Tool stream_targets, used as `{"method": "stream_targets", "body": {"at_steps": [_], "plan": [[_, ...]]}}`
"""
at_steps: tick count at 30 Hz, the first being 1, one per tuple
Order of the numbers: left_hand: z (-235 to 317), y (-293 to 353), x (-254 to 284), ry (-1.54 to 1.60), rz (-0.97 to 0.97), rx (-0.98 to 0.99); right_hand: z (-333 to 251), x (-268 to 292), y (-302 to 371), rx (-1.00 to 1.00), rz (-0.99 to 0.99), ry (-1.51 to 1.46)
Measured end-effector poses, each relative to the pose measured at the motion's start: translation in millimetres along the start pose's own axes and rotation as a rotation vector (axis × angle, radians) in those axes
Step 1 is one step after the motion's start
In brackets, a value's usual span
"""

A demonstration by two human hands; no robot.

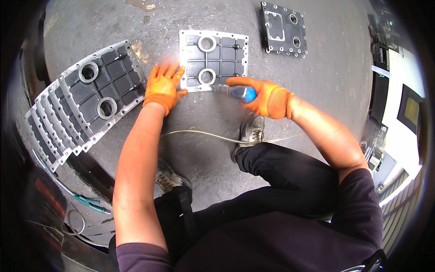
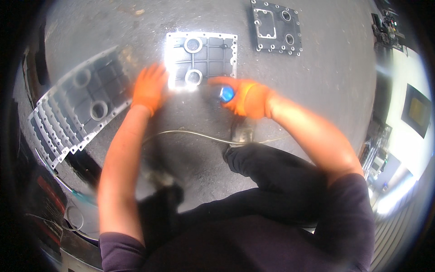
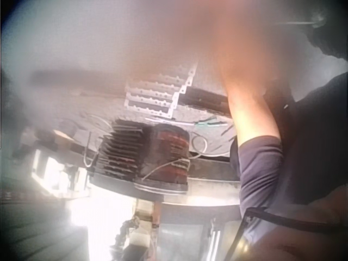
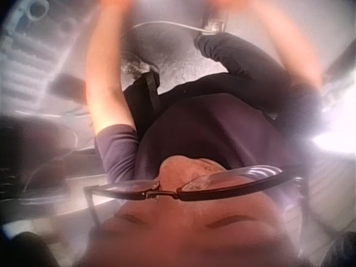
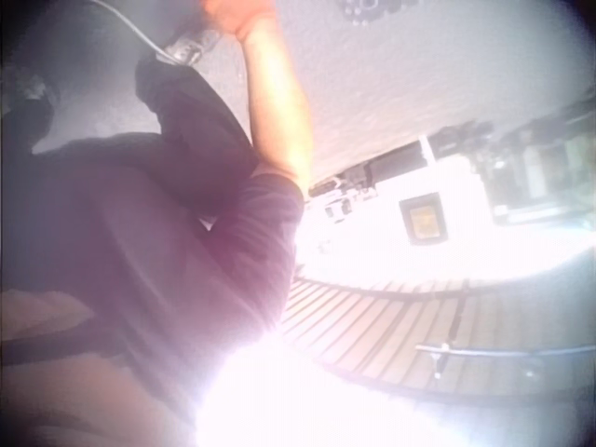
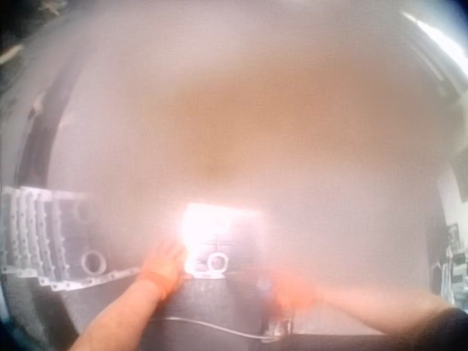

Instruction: The person uses a pneumatic impact wrench to fasten bolts onto several rectangular metal plates laid on the floor. They systematically move from one plate to the next, tightening multiple bolts on each piece.

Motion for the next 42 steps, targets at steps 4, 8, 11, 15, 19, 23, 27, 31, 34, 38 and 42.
{"method": "stream_targets", "body": {"at_steps": [4,8,11,15,19,23,27,31,34,38,42], "plan": [[-1.5,-0.9,-3.0,0.019,0.013,-0.009,-4.6,15.7,3.7,-0.101,0.045,-0.037],[-0.8,-2.3,-3.6,0.019,0.02,-0.012,7.1,8.0,3.9,-0.005,0.055,0.099],[-1.7,-1.4,-4.1,0.025,0.018,-0.015,-1.3,6.2,8.0,-0.035,0.024,0.086],[-3.5,0.3,-7.2,0.045,0.048,-0.032,3.7,5.1,11.6,0.125,0.106,0.097],[-2.3,-1.0,-4.7,0.052,0.04,-0.024,7.9,2.0,10.6,0.093,0.066,0.111],[-0.3,-0.9,-3.5,0.057,0.025,-0.006,13.3,1.4,8.4,0.18,0.095,0.145],[-2.5,-0.4,-9.1,0.057,0.033,-0.015,0.6,0.4,3.6,-0.033,0.019,0.056],[0.1,-3.1,-4.0,0.035,0.016,-0.022,-0.2,-3.3,-3.6,-0.053,-0.004,0.086],[1.7,3.3,3.2,0.074,0.023,0.019,-5.2,-4.0,-6.2,-0.028,-0.025,0.192],[4.2,14.9,3.1,0.139,0.043,0.16,-2.8,-12.6,-5.4,0.046,0.048,0.218],[15.2,24.6,-0.2,0.091,0.004,0.14,-14.7,-19.7,13.3,-0.017,0.059,0.048]]}}
Point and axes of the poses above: each hand's wrist, its own y-axis away from the middle knuckle, its own x-axis out of the back of the hand, z = x × y, the point moved 4 cm from there along -y, towards the middle knuckle, and after that the axes turned 3 degrees about -z, right-handed, at the moved point
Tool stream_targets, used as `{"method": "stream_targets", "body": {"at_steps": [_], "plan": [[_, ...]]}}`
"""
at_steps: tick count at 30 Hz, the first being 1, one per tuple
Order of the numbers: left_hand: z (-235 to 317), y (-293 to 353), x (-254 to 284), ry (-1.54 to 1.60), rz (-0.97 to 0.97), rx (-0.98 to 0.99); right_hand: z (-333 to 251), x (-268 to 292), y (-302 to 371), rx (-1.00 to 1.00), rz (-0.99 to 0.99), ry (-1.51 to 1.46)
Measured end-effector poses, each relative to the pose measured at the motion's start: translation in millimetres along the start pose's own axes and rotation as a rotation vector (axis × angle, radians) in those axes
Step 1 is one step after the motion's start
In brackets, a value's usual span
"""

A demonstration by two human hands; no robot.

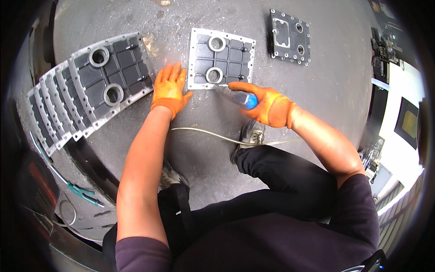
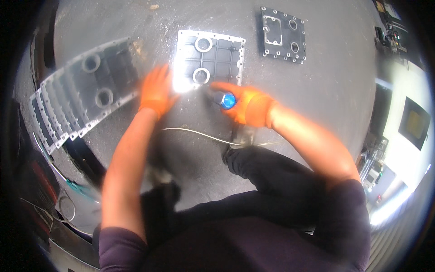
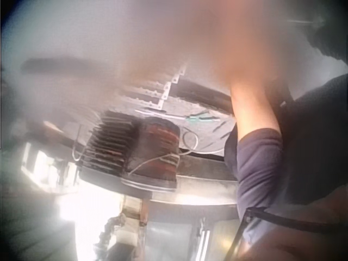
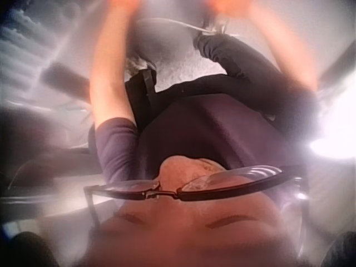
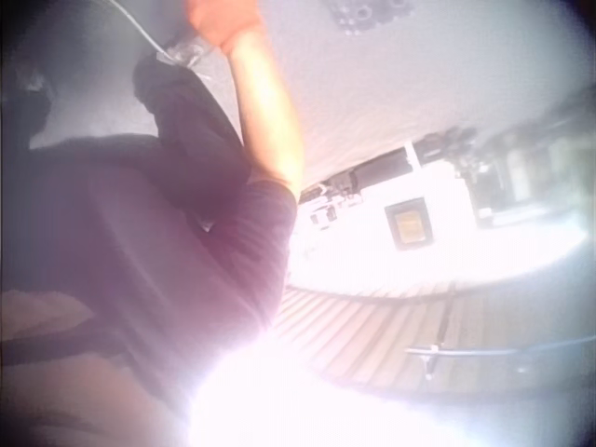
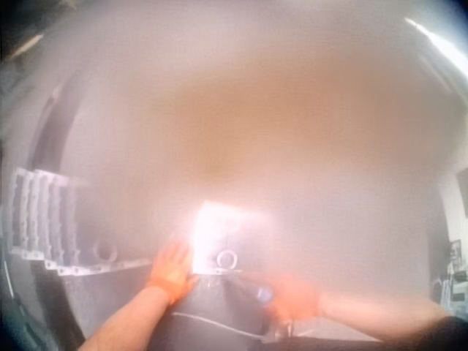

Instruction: The person uses a pneumatic impact wrench to fasten bolts onto several rectangular metal plates laid on the floor. They systematically move from one plate to the next, tightening multiple bolts on each piece.

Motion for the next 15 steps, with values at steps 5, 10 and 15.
{"method": "stream_targets", "body": {"at_steps": [5,10,15], "plan": [[-4.8,6.7,-14.8,0.036,0.104,0.04,-7.7,-17.0,-12.2,0.21,0.085,0.033],[4.3,4.1,-3.2,0.075,0.093,0.06,1.1,-20.3,-26.6,0.137,0.051,-0.105],[-0.7,3.3,-14.4,0.058,0.162,0.027,-1.9,-18.6,-28.3,0.173,0.006,-0.102]]}}
Point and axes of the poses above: each hand's wrist, its own y-axis away from the middle knuckle, its own x-axis out of the back of the hand, z = x × y, the point moved 4 cm from there along -y, towards the middle knuckle, and after that the axes turned 3 degrees about -z, right-handed, at the moved point
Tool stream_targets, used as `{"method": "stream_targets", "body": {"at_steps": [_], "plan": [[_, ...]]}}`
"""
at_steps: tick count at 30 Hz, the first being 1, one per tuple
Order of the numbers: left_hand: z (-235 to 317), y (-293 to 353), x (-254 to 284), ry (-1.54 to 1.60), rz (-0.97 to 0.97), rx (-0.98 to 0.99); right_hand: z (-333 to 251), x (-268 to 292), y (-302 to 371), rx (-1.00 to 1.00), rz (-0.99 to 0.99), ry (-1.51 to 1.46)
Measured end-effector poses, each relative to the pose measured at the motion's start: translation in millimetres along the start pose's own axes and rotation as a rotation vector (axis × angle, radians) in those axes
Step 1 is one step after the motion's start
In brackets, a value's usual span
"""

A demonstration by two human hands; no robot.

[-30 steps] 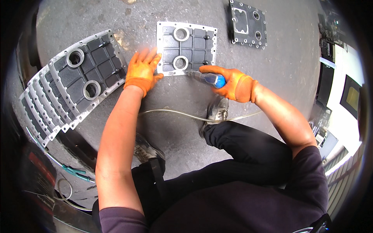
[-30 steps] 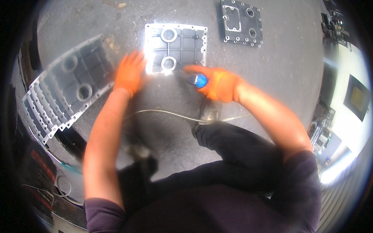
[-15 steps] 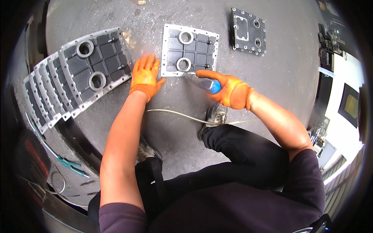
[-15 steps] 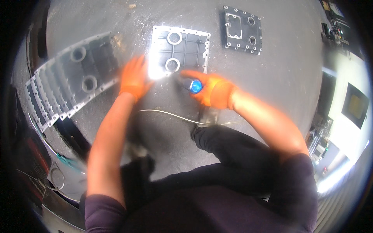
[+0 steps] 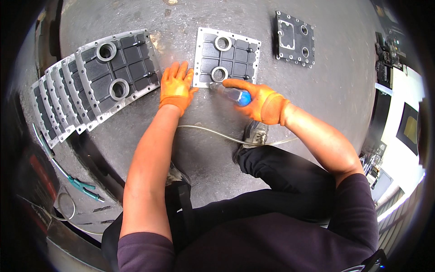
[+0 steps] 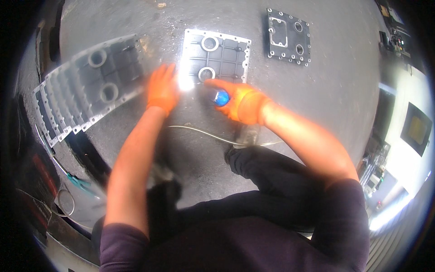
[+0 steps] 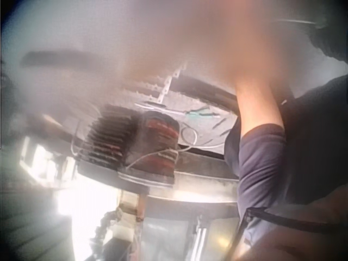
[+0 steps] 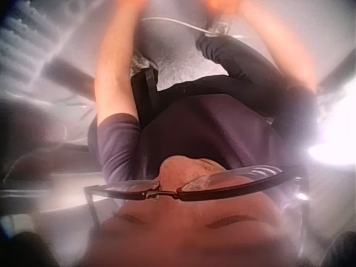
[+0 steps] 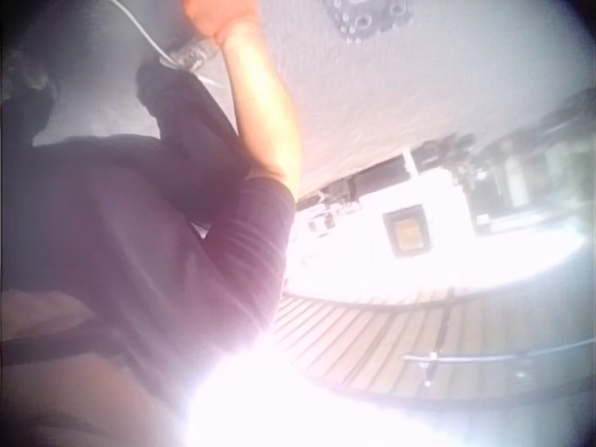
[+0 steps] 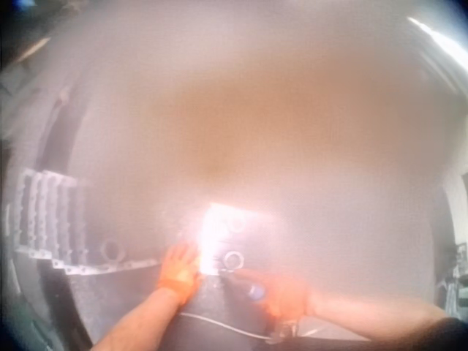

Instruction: The person uses a pneumatic impact wrench to fasten bolts onto several rectangular metal plates laid on the floor. They systematically move from one plate to the next, tightening multiple bolts on each piece.

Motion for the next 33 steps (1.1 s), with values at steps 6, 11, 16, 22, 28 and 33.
{"method": "stream_targets", "body": {"at_steps": [6,11,16,22,28,33], "plan": [[-3.6,-4.0,-7.9,-0.023,0.071,-0.071,-4.9,5.3,-1.3,0.153,0.049,0.211],[-4.1,-3.5,-10.5,0.0,0.104,-0.056,-20.9,3.0,-15.3,-0.048,-0.143,0.442],[-1.0,-1.9,-6.9,-0.01,0.063,-0.016,-75.8,12.0,-27.8,-0.254,-0.303,0.583],[7.8,-2.6,11.9,0.035,-0.071,0.018,-42.7,1.8,-26.7,-0.042,-0.148,0.605],[-0.7,-12.7,14.3,-0.006,-0.007,-0.039,-51.0,16.8,-2.1,-0.116,-0.203,0.381],[-11.7,-54.1,38.7,-0.022,0.024,-0.13,-60.4,15.0,13.4,-0.097,-0.138,0.263]]}}
Point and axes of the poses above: each hand's wrist, its own y-axis away from the middle knuckle, its own x-axis out of the back of the hand, z = x × y, the point moved 4 cm from there along -y, towards the middle knuckle, and after that the axes turned 3 degrees about -z, right-handed, at the moved point
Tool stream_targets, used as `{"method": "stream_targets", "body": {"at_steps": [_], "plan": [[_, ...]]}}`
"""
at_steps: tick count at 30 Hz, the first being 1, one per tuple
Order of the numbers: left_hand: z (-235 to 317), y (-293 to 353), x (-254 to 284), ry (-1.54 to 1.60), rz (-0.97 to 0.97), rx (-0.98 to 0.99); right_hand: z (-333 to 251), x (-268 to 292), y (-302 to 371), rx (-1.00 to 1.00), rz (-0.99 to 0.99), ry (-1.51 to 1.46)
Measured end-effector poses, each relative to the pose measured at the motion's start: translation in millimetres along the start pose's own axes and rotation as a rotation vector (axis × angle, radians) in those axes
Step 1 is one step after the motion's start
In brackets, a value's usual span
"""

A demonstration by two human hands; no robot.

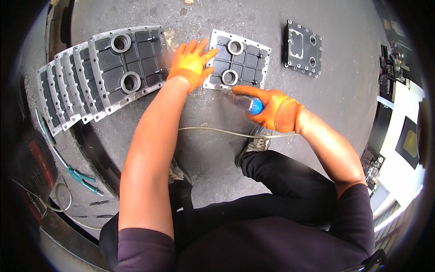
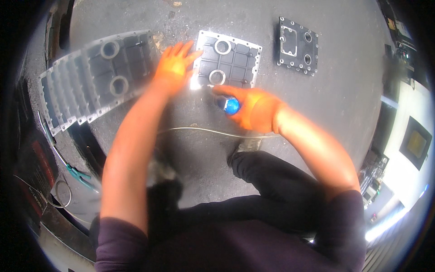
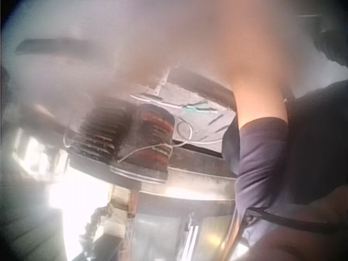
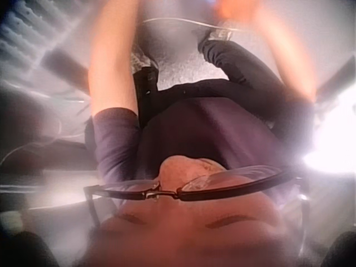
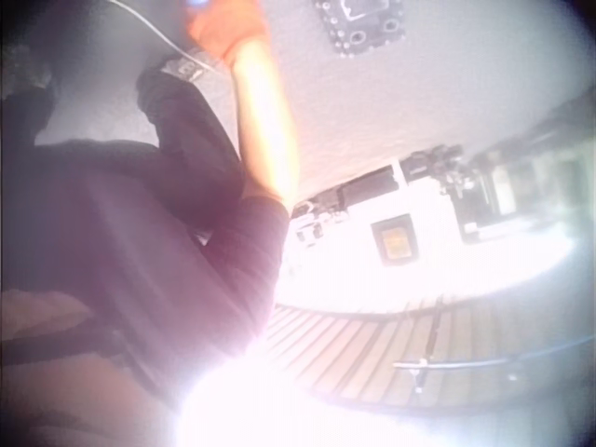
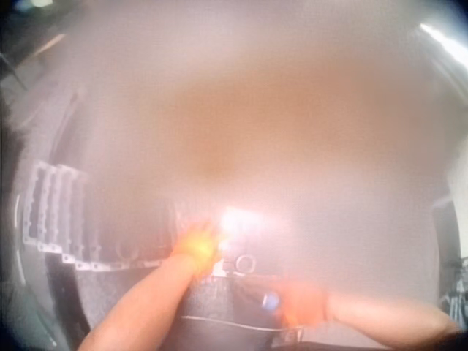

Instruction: The person uses a pneumatic impact wrench to fasten bolts onto several rectangular metal plates laid on the floor. They systematically move from one plate to the next, tightening multiple bolts on each piece.

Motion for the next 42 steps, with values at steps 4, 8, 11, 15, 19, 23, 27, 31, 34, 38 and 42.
{"method": "stream_targets", "body": {"at_steps": [4,8,11,15,19,23,27,31,34,38,42], "plan": [[7.5,-33.7,17.3,-0.171,-0.189,0.086,4.6,-14.0,-5.7,0.064,0.06,0.018],[6.1,-39.3,15.3,-0.249,-0.258,0.129,-2.4,-19.4,-19.6,0.106,0.073,-0.064],[5.7,-41.2,13.1,-0.223,-0.28,0.137,-2.3,-22.0,-28.4,0.116,0.118,-0.031],[1.0,-38.9,12.9,-0.175,-0.308,0.152,-8.0,-15.1,-42.8,0.016,0.023,-0.091],[3.3,-41.0,14.7,-0.178,-0.32,0.157,-5.4,-12.5,-52.3,0.018,-0.001,-0.026],[-1.0,-40.1,13.8,-0.178,-0.326,0.167,-21.4,-11.3,-53.1,0.049,-0.098,0.022],[-0.7,-40.0,14.7,-0.156,-0.325,0.162,-21.8,-13.8,-57.3,0.106,-0.056,0.128],[-1.8,-40.4,14.7,-0.135,-0.313,0.152,-24.0,-5.0,-56.2,0.103,-0.103,0.143],[-4.1,-39.3,10.9,-0.126,-0.305,0.153,-29.4,-3.8,-55.6,0.106,-0.113,0.2],[-2.6,-41.5,7.2,-0.134,-0.288,0.138,-39.9,-2.8,-65.8,-0.064,-0.192,0.238],[-2.3,-43.1,17.6,-0.152,-0.343,0.14,-56.5,-2.2,-82.0,-0.103,-0.163,0.293]]}}
Point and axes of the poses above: each hand's wrist, its own y-axis away from the middle knuckle, its own x-axis out of the back of the hand, z = x × y, the point moved 4 cm from there along -y, towards the middle knuckle, and after that the axes turned 3 degrees about -z, right-handed, at the moved point
